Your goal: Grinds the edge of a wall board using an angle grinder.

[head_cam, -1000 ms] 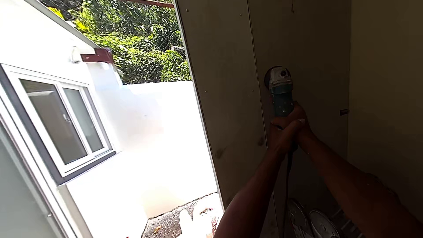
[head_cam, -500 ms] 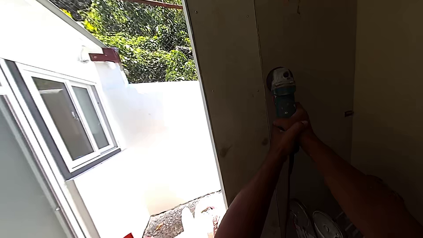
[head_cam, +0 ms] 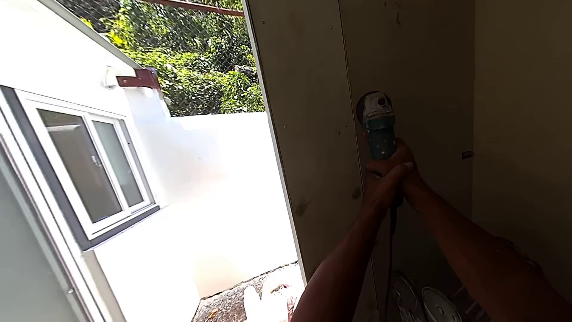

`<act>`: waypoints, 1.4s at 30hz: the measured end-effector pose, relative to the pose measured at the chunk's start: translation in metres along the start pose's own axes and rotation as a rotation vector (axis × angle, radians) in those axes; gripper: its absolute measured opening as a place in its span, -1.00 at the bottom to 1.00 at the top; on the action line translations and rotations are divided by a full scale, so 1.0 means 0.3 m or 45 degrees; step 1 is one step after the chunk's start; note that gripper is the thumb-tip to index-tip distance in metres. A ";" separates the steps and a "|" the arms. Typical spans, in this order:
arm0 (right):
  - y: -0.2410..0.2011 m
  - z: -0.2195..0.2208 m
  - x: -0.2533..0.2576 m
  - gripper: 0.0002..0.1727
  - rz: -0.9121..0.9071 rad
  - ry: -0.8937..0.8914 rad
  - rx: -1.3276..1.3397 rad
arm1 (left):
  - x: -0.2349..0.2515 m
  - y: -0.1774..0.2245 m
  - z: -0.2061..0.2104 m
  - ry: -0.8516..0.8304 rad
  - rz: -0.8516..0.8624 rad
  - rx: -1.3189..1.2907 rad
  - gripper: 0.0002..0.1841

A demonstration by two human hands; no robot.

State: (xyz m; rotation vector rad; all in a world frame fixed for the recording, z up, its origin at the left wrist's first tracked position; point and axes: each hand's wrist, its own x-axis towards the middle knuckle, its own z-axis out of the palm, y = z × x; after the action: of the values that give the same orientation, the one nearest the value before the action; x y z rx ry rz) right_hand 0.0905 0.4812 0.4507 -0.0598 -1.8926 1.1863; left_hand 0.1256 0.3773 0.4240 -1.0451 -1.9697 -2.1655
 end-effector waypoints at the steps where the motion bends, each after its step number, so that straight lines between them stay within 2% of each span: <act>1: -0.003 0.003 -0.002 -0.10 0.013 0.011 0.012 | 0.001 0.000 -0.004 -0.004 0.005 0.006 -0.61; 4: 0.034 0.010 -0.032 -0.07 0.013 0.031 0.086 | -0.013 -0.015 -0.012 -0.034 0.030 0.071 -0.63; 7: 0.081 0.027 -0.069 -0.03 -0.112 0.031 0.082 | -0.045 -0.028 -0.021 -0.029 0.108 0.034 -0.58; 9: 0.000 -0.007 -0.143 -0.12 -0.109 -0.061 -0.001 | -0.061 -0.066 -0.023 0.026 0.130 -0.106 -0.46; 11: -0.020 0.002 -0.209 -0.13 -0.080 -0.129 -0.070 | -0.102 -0.113 -0.032 0.089 0.121 -0.210 -0.36; 14: -0.046 0.008 -0.198 -0.11 -0.065 -0.112 -0.039 | -0.093 -0.126 -0.042 0.098 0.166 -0.195 -0.21; 16: -0.067 0.005 -0.213 -0.11 0.004 -0.147 -0.032 | -0.102 -0.113 -0.044 0.126 0.138 -0.161 -0.25; 18: -0.118 -0.030 -0.234 -0.10 0.145 -0.273 0.019 | -0.135 -0.045 -0.026 0.166 0.041 -0.068 -0.36; 20: -0.062 0.012 -0.214 -0.08 0.021 -0.116 0.051 | -0.128 -0.063 -0.045 0.109 0.108 -0.106 -0.35; 22: -0.054 0.009 -0.206 -0.07 -0.052 -0.099 0.039 | -0.104 -0.101 -0.052 0.088 0.153 -0.153 -0.24; 24: -0.062 -0.002 -0.215 -0.09 -0.047 -0.105 0.002 | -0.101 -0.117 -0.051 0.088 0.137 -0.170 -0.17; 28: -0.053 0.005 -0.208 -0.14 -0.003 -0.081 -0.014 | -0.087 -0.128 -0.050 0.081 0.144 -0.215 -0.20; 31: -0.053 0.008 -0.211 -0.14 0.037 -0.086 -0.013 | -0.083 -0.134 -0.054 0.079 0.119 -0.214 -0.13; 32: -0.058 0.007 -0.215 -0.20 0.037 -0.088 -0.021 | -0.086 -0.130 -0.055 0.078 0.109 -0.212 -0.13; 34: -0.083 0.006 -0.236 -0.52 0.020 -0.082 -0.018 | -0.099 -0.102 -0.067 0.048 0.084 -0.166 -0.20; 35: -0.092 0.007 -0.239 -0.63 0.018 -0.095 -0.034 | -0.102 -0.092 -0.071 0.040 0.082 -0.157 -0.25; 36: -0.080 0.011 -0.231 -0.63 -0.006 -0.103 -0.045 | -0.102 -0.089 -0.074 0.035 0.085 -0.157 -0.27; 39: -0.032 0.034 -0.197 -0.24 -0.032 -0.082 -0.075 | -0.095 -0.102 -0.073 0.064 0.077 -0.219 -0.24; 42: -0.025 0.046 -0.194 -0.14 -0.064 -0.074 -0.107 | -0.098 -0.105 -0.078 0.064 0.078 -0.251 -0.23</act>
State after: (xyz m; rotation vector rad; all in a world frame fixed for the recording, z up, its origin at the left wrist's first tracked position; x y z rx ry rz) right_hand 0.1197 0.4410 0.4165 -0.0232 -1.9827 1.0851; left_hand 0.1236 0.3506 0.3829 -1.0473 -1.7075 -2.3656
